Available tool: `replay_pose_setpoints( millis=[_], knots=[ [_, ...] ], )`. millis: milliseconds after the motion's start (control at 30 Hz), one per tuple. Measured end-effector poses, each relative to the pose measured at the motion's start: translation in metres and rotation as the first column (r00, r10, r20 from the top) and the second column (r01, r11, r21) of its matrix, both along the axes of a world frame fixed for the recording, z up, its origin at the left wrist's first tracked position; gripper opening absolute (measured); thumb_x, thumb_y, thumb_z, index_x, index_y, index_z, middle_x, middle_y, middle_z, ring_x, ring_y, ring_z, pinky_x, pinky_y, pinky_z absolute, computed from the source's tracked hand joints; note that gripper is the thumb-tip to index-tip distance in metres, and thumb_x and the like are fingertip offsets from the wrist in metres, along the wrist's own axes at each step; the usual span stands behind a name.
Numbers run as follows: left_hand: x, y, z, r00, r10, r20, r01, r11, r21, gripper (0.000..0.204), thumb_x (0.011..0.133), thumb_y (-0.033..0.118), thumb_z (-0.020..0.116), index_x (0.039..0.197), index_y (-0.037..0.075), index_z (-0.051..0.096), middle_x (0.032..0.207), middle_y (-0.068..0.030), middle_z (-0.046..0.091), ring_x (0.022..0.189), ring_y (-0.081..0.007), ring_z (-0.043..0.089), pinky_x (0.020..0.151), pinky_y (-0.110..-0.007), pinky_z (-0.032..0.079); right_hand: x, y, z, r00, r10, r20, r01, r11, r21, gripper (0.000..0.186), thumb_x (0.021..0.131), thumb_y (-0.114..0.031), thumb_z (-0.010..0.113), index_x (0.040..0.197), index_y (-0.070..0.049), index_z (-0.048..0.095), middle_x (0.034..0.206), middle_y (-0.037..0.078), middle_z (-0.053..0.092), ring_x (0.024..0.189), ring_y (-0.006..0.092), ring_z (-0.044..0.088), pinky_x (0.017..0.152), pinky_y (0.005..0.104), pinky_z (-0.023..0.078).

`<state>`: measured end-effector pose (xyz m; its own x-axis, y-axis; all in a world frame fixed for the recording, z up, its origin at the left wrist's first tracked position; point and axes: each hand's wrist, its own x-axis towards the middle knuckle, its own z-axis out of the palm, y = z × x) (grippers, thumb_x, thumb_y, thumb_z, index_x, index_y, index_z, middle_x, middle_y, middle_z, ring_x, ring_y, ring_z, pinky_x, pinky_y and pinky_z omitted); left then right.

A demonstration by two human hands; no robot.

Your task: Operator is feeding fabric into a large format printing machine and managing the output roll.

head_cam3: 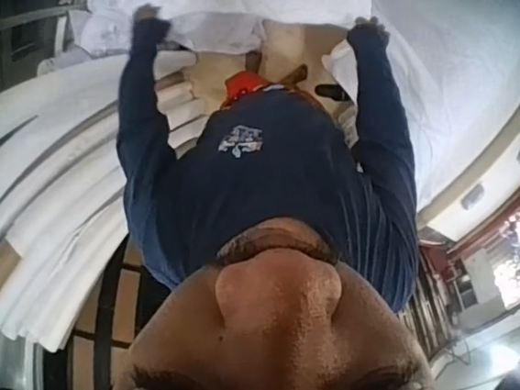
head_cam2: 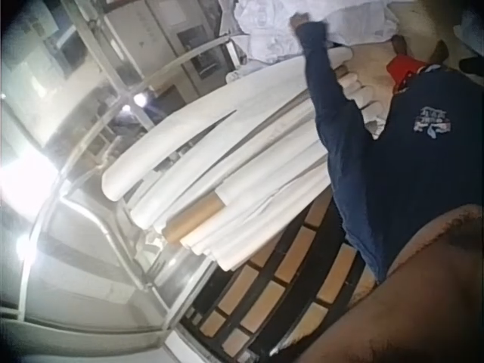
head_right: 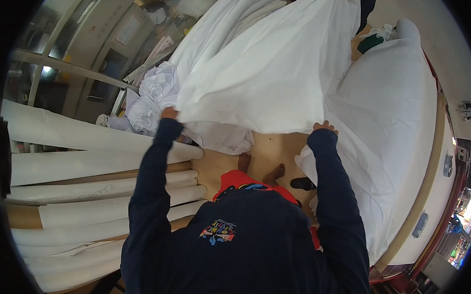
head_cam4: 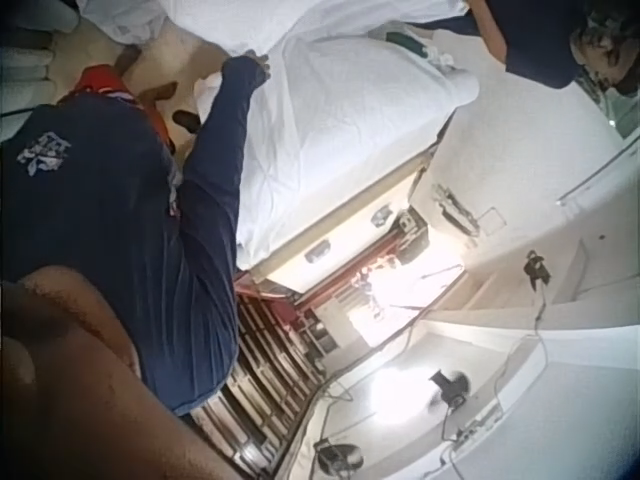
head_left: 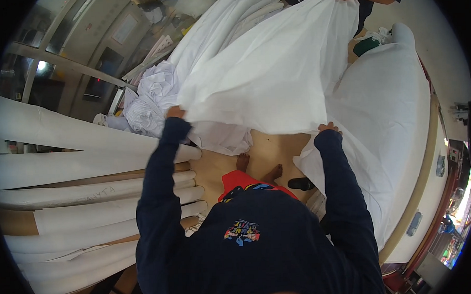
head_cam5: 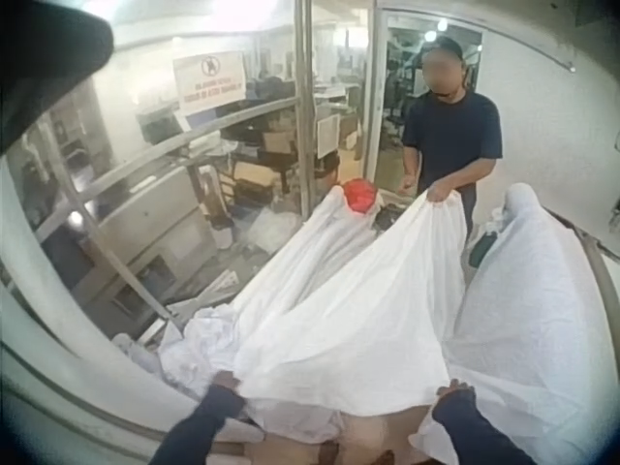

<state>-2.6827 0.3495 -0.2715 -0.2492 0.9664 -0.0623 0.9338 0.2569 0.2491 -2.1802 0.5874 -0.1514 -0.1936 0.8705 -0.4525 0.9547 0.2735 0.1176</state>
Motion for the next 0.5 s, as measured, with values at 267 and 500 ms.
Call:
replay_pose_setpoints(
  millis=[267,500],
  knots=[
    [0.264,0.074,0.197,0.577,-0.263,0.773,0.07,0.959,0.274,0.027,0.075,0.018,0.068,0.095,0.002,0.059,0.074,-0.0182,0.064,0.069,-0.0366,0.065,0.063,-0.04,0.051,-0.065,-0.07,0.092,0.61,0.3,-0.733,-0.47,0.882,-0.03,0.04,0.071,-0.014,0.074,0.108,-0.002,0.061,0.094,0.021,0.065,0.092,0.0382,0.064,0.08,0.0419,0.05],
    [0.295,0.101,0.118,0.719,-0.377,0.584,0.056,0.869,0.492,0.032,0.074,0.016,0.072,0.103,0.012,0.061,0.081,-0.0148,0.068,0.076,-0.0326,0.068,0.066,-0.041,0.052,0.005,-0.098,0.248,0.347,0.477,-0.808,0.147,0.823,0.549,0.023,0.089,-0.002,0.059,0.112,0.002,0.058,0.113,0.018,0.064,0.101,0.0267,0.062,0.089,0.0337,0.05]
  ],
)
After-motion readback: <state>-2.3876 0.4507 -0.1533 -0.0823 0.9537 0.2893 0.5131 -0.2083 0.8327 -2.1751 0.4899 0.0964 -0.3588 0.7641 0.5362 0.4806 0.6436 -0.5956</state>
